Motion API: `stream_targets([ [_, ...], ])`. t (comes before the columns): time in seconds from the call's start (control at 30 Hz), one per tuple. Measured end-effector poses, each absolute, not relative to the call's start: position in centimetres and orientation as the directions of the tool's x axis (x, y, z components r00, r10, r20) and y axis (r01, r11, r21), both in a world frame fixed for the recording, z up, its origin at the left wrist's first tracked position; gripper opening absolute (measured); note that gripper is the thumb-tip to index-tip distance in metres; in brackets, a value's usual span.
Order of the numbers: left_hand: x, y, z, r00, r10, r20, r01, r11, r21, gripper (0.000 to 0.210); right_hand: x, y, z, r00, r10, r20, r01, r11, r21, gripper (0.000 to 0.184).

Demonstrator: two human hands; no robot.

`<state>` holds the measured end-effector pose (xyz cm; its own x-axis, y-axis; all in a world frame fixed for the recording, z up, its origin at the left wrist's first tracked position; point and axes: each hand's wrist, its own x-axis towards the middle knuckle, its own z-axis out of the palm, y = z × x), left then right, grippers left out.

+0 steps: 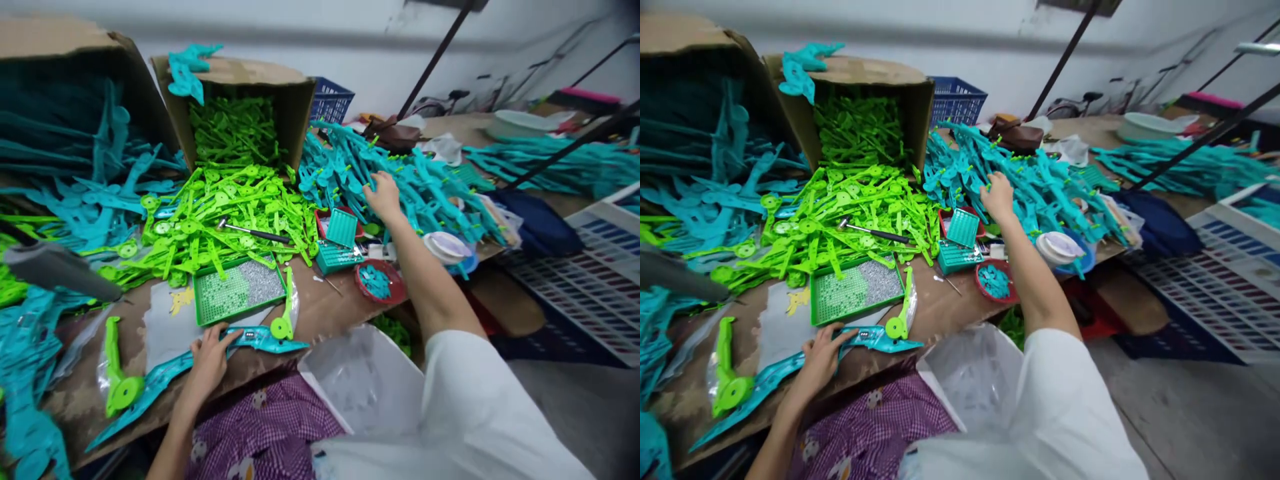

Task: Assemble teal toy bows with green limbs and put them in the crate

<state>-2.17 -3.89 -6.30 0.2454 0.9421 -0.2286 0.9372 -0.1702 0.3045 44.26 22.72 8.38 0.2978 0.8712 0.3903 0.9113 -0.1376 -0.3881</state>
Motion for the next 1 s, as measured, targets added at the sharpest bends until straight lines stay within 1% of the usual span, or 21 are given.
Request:
stream_targets([
  [0.17,-2.3,-4.2,-7.0,0.211,0.954,-0.215,0.946,-0.145,0.288,0.064,48.3,27.9,9.9,0.439,0.820,0.367,0.859,-0.263,-0.439,0.059],
  [0.23,-2.3,-4.3,-7.2,0.208,0.951,-0.231,0.947,-0.136,0.292,0.066,49.3,29.2,9.7,0.489,0.797,0.355,0.832,-0.305,-0.463,0.061],
  [0.27,-2.3,-4.4,-7.3,0.205,0.950,-0.236,0.947,-0.132,0.292,0.066,49.7,29.8,9.5,0.508,0.787,0.350,0.821,-0.320,-0.472,0.059],
  [0.3,-2.4,-4.4,-7.5,0.204,0.950,-0.238,0.948,-0.131,0.290,0.067,50.2,30.4,9.2,0.525,0.777,0.349,0.812,-0.333,-0.479,0.052],
  [0.33,-2.4,-4.5,-7.6,0.202,0.951,-0.236,0.949,-0.130,0.287,0.067,50.6,31.0,8.8,0.537,0.766,0.353,0.806,-0.343,-0.482,0.037],
  [0.37,-2.4,-4.6,-7.8,0.199,0.953,-0.231,0.950,-0.130,0.283,0.068,51.0,31.5,8.4,0.546,0.756,0.361,0.803,-0.348,-0.484,0.018],
  [0.4,-2.4,-4.6,-8.1,0.193,0.956,-0.221,0.952,-0.128,0.277,0.069,51.3,31.9,8.0,0.549,0.747,0.374,0.803,-0.348,-0.484,0.004],
  [0.43,-2.5,-4.7,-8.3,0.190,0.960,-0.208,0.953,-0.129,0.273,0.069,51.5,32.3,7.7,0.548,0.740,0.390,0.806,-0.342,-0.484,0.021],
  [0.47,-2.5,-4.8,-8.5,0.188,0.963,-0.194,0.953,-0.131,0.271,0.070,51.6,32.6,7.4,0.541,0.737,0.405,0.811,-0.330,-0.483,0.034],
  [0.5,-2.6,-4.9,-8.7,0.186,0.966,-0.179,0.953,-0.133,0.271,0.070,51.7,32.8,7.3,0.533,0.735,0.419,0.816,-0.317,-0.483,0.042],
  [0.57,-2.7,-5.0,-9.0,0.188,0.968,-0.164,0.951,-0.138,0.277,0.069,51.6,33.1,7.4,0.517,0.729,0.449,0.827,-0.289,-0.483,0.050],
  [0.7,-3.0,-4.9,-8.9,0.185,0.962,-0.201,0.950,-0.122,0.288,0.068,50.8,33.1,9.6,0.469,0.658,0.589,0.859,-0.185,-0.478,0.048],
  [0.77,-3.1,-4.8,-8.6,0.196,0.957,-0.216,0.948,-0.128,0.292,0.067,50.1,32.8,11.0,0.387,0.664,0.640,0.897,-0.108,-0.429,0.046],
  [0.87,-3.0,-4.6,-8.2,0.199,0.955,-0.221,0.949,-0.132,0.286,0.066,48.6,32.0,12.4,0.210,0.718,0.663,0.938,0.043,-0.344,0.043],
  [0.93,-2.8,-4.6,-8.0,0.193,0.960,-0.201,0.951,-0.133,0.278,0.066,47.2,31.3,12.6,0.101,0.758,0.645,0.938,0.143,-0.315,0.043],
  [1.0,-2.7,-4.5,-7.9,0.200,0.966,-0.166,0.951,-0.150,0.272,0.065,45.6,30.5,12.6,0.008,0.794,0.607,0.922,0.228,-0.311,0.039],
])
